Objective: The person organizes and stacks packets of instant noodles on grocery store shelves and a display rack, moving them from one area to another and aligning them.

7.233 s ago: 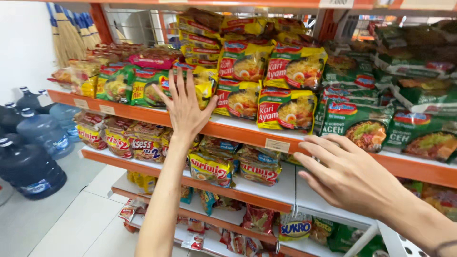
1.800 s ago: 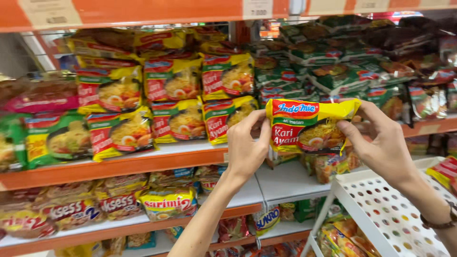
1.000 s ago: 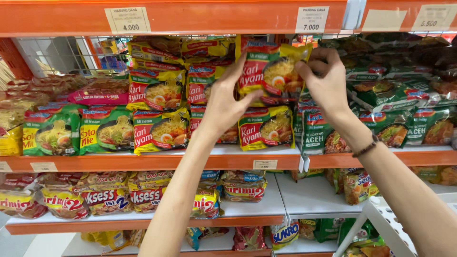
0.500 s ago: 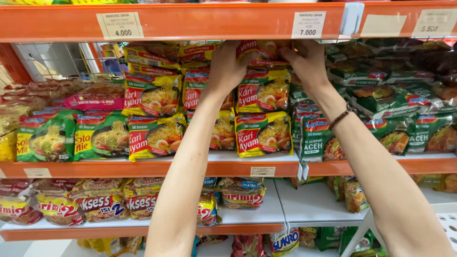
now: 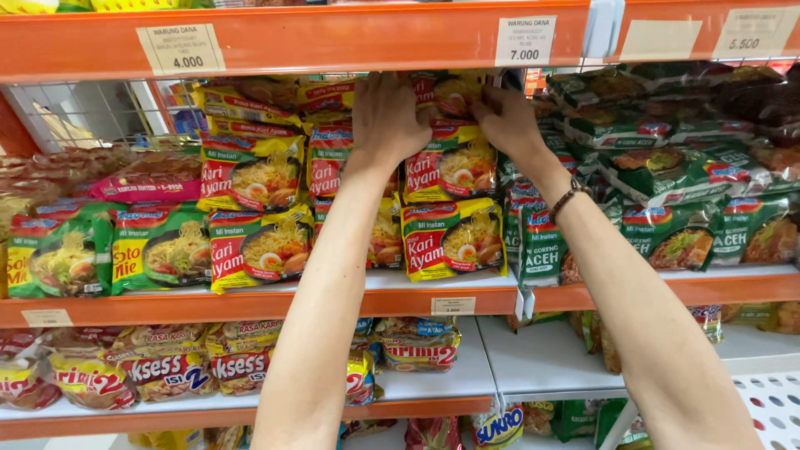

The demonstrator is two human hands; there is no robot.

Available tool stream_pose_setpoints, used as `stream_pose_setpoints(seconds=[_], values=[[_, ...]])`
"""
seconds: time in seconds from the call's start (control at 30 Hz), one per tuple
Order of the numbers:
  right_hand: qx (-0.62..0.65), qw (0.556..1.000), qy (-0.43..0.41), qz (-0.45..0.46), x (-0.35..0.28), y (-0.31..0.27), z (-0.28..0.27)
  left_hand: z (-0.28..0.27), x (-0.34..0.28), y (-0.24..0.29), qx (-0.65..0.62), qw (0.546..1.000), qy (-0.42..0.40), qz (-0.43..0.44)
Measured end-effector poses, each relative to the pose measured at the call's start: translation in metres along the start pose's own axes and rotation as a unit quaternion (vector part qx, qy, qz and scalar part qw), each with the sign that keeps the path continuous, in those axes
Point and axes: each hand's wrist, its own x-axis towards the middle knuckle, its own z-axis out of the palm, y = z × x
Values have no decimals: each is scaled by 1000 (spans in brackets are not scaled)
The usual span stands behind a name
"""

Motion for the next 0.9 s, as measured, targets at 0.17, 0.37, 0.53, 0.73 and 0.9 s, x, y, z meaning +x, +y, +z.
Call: stream_pose_setpoints(seconds=[0.17, 0.37, 0.53, 0.73, 0.9], values=[[12, 1000, 9, -10, -9, 2, -10, -13, -8, 8, -35, 991, 119, 45], [-42, 996, 22, -75, -35, 3, -24, -44, -32, 37, -62, 971, 219, 78], [-111, 987, 62, -101, -73, 2, -41, -59, -59, 79, -92, 957, 253, 104], [-137, 971, 71, -180, -139, -18, -77, -71, -80, 125, -206, 920, 295, 153], [-173, 953, 84, -236, -200, -21, -122, -74, -92, 165, -245, 892, 331, 188]])
